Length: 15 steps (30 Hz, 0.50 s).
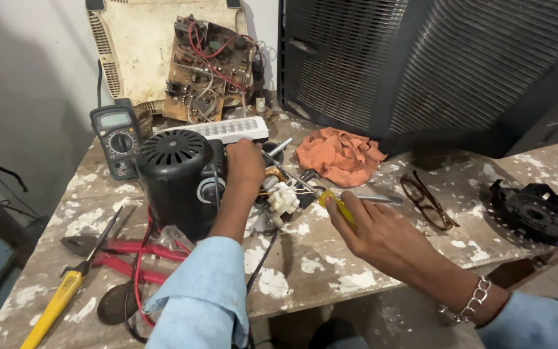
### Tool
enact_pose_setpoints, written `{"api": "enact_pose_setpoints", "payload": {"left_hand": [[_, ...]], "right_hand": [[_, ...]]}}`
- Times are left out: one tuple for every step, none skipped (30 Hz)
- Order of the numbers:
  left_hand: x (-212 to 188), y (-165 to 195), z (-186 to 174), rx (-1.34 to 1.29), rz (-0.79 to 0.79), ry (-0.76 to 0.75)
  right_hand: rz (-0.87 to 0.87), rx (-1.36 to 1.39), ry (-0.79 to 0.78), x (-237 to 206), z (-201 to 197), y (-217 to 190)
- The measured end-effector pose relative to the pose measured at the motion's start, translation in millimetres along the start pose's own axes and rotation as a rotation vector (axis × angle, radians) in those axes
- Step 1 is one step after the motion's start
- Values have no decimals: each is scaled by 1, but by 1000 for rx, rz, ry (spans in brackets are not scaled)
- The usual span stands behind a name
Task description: The person uses a yellow-handled screwdriver to repeatedly tighten and loosen screws on a white plastic component attached to a black cylindrical device. The person holds the device with the left hand while turning the screwdriver with the right hand. The person then picks up a black plastic fan housing and places it on the device.
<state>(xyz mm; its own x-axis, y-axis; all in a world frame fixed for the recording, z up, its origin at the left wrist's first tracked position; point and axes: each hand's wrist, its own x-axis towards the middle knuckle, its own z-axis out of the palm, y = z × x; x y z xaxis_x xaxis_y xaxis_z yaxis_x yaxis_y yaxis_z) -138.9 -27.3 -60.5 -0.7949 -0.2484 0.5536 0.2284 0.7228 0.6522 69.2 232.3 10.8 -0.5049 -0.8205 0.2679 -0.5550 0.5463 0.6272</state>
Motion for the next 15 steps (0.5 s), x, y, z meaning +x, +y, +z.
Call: {"api": "enact_pose_setpoints", "payload": {"left_hand": [[-1,3,-3,-14,0,3],[-2,7,-6,-30,2,5],[-6,11,-11,-51,28,4],[-9,15,-15,-71,55,3],[-12,18,-20,-92,81,1],[-15,22,-24,-95,55,-1],[-18,25,-27,-97,28,-2],[-20,28,-30,-99,1,-1],[-21,30,-31,-81,9,0],[-22,33,-32,-63,17,1],[-23,34,-34,-42,24,1],[-22,34,-36,-30,18,2],[-23,36,-36,-22,12,1],[-24,37,-37,-13,3,-1],[-25,37,-38,6,14,-1]], "right_hand": [[-14,-10,-5,0,2,2],[-25,-21,-11,0,4,5],[-33,-8,-19,-1,7,6],[-40,6,-27,-3,10,7],[-47,20,-35,-5,13,8],[6,96,-67,-6,16,8],[58,173,-98,-6,20,7],[109,247,-128,-6,22,5],[194,342,-62,-6,25,1],[279,439,4,-4,26,-4],[364,536,71,-2,27,-10],[431,638,177,0,27,-16],[500,735,280,2,25,-22],[567,834,382,3,23,-26],[673,879,332,5,21,-27]]}}
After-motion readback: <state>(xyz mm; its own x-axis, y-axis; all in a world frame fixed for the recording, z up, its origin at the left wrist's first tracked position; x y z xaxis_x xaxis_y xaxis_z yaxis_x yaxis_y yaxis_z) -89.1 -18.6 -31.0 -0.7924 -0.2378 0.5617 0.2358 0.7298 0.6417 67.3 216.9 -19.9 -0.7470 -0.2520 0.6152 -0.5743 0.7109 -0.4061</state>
